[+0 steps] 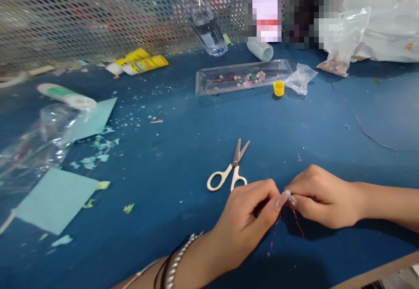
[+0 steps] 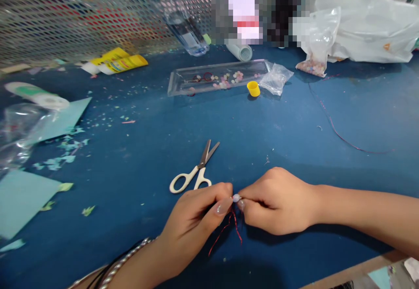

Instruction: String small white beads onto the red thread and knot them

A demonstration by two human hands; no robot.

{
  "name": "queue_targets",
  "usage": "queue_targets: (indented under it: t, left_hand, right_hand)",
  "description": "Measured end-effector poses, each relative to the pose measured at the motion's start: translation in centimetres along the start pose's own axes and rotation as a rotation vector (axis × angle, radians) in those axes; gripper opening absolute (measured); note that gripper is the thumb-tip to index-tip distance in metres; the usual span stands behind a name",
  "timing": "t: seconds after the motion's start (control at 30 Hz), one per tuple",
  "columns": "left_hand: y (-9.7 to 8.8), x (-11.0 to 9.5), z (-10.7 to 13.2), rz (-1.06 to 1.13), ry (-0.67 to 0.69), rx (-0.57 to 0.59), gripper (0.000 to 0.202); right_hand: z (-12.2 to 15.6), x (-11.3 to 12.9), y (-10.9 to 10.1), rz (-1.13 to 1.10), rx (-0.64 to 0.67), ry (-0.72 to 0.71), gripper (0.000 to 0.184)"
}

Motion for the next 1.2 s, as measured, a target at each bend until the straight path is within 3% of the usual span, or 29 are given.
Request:
queue_targets:
  t: [0.23, 0.57, 1.2]
  left_hand:
    - [0.08, -0.08, -0.1, -0.136, 0.107, -0.003, 0.029]
    - [-0.11, 0.12, -0.07, -0.222, 0.305, -0.015, 0.025]
    - [0.44, 0.4, 0.11, -0.402, 0.364, -0.1, 0.025]
  right_hand:
    - [0.08, 0.24, -0.3, 0.009, 0.082, -0.027, 0.022]
    - [0.16, 0.28, -0.43, -0.015, 0.047, -0.044, 0.022]
    - [0.04, 0.29, -0.36, 0.002, -0.016, 0.053, 0.023]
Point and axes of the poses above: each hand's wrist, its own z-axis away from the middle knuckle, its own y-axis out of the palm, x = y × z, the point moved 1 cm from there along -z, towards the middle knuckle, and after that the axes turned 2 degrees about y, right-handed, at the moved point
